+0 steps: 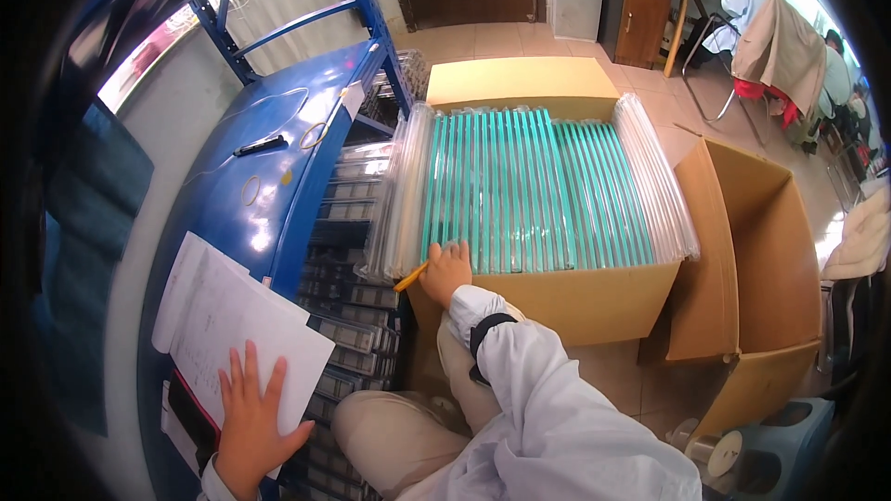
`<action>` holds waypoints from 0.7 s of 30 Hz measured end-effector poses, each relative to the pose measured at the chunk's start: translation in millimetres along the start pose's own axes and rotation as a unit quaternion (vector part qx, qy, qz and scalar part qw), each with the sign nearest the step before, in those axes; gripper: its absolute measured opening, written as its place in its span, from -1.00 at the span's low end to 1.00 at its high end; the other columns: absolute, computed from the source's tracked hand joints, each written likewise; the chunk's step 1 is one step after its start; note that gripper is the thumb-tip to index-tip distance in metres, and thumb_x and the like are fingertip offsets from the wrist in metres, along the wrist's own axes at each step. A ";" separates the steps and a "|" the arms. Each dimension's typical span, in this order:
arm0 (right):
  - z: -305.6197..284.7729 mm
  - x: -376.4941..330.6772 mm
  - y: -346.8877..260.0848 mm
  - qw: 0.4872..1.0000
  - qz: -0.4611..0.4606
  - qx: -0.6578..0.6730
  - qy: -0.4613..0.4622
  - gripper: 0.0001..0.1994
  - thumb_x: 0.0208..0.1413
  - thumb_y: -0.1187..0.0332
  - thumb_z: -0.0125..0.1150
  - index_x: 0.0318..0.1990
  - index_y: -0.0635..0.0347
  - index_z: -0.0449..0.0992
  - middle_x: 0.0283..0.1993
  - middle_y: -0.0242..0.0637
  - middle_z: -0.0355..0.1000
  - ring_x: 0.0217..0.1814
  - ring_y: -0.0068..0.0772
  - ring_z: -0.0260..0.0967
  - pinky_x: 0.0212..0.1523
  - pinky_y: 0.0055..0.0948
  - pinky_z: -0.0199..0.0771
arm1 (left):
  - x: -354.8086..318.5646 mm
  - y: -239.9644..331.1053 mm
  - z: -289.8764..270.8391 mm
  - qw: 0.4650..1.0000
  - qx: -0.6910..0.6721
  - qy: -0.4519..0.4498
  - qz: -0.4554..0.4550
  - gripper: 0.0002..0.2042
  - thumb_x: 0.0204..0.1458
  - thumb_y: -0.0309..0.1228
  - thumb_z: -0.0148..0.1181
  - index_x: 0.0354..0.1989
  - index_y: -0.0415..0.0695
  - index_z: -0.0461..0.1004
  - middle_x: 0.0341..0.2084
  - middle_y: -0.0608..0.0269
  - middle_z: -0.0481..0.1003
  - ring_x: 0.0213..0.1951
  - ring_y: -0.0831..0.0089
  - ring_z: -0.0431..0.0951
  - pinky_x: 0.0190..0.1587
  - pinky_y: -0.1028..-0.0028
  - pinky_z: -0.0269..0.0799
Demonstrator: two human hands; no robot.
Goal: Picking packaged kitchen utensils from a shelf and packing them into a cardboard box while checking an inventory list.
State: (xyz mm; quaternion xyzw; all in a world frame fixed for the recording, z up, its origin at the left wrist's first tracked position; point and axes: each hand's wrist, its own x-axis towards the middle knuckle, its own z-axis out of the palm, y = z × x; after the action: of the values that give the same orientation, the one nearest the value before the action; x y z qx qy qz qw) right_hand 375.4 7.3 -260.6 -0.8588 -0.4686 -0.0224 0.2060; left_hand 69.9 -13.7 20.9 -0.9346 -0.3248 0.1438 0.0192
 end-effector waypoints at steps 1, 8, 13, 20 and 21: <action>-1.9 -0.2 -0.5 1.000 0.005 0.012 -0.021 -0.52 -0.04 0.01 0.09 -0.22 0.32 0.29 -0.17 0.11 0.39 0.01 0.06 0.29 0.20 0.03 -0.03 | -0.3 -0.6 1.0 1.000 0.002 0.002 0.000 -0.12 -0.26 -0.10 0.30 0.26 -0.08 -0.02 0.25 -0.34 -0.26 0.25 -0.36 -0.27 0.14 -0.29 -0.29; -7.5 -1.2 -2.7 0.995 0.097 -0.021 -0.011 -0.64 -0.04 0.17 0.04 -0.20 0.28 0.27 -0.06 0.26 0.33 0.19 0.36 0.07 0.26 0.13 -0.27 | -0.2 -0.4 1.4 1.000 0.010 -0.003 -0.007 -0.11 -0.26 -0.08 0.30 0.26 -0.07 -0.03 0.25 -0.33 -0.27 0.25 -0.35 -0.26 0.15 -0.28 -0.30; 1.0 1.0 2.6 0.994 0.107 0.002 -0.038 -0.51 -0.01 0.05 0.04 -0.11 0.33 0.26 -0.04 0.22 0.33 0.15 0.40 0.10 0.21 0.22 -0.21 | 1.2 1.4 0.6 1.000 0.014 -0.007 -0.012 -0.11 -0.26 -0.07 0.29 0.26 -0.09 -0.03 0.25 -0.33 -0.26 0.25 -0.35 -0.26 0.16 -0.27 -0.30; -12.6 0.1 0.6 0.983 0.181 -0.040 -0.013 -0.59 -0.02 0.17 0.02 -0.10 0.29 0.24 0.20 0.23 0.10 0.23 0.50 -0.07 0.21 0.35 -0.40 | 0.0 1.2 0.6 1.000 0.015 -0.008 -0.015 -0.12 -0.27 -0.08 0.29 0.25 -0.11 -0.02 0.25 -0.34 -0.26 0.26 -0.34 -0.27 0.16 -0.26 -0.30; -15.3 0.4 2.3 0.979 0.202 -0.020 -0.027 -0.59 -0.01 0.17 0.02 -0.08 0.27 0.24 0.21 0.22 0.09 0.24 0.50 -0.08 0.20 0.37 -0.41 | 0.0 1.1 1.1 1.000 0.015 -0.008 -0.012 -0.12 -0.27 -0.08 0.29 0.25 -0.11 -0.02 0.25 -0.34 -0.26 0.26 -0.34 -0.27 0.16 -0.26 -0.30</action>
State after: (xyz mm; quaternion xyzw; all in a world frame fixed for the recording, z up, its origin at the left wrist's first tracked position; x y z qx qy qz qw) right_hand 379.9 0.8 -247.2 -0.9400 -0.2901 0.0341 0.1763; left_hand 70.2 -14.6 19.7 -0.9288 -0.3344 0.1562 0.0321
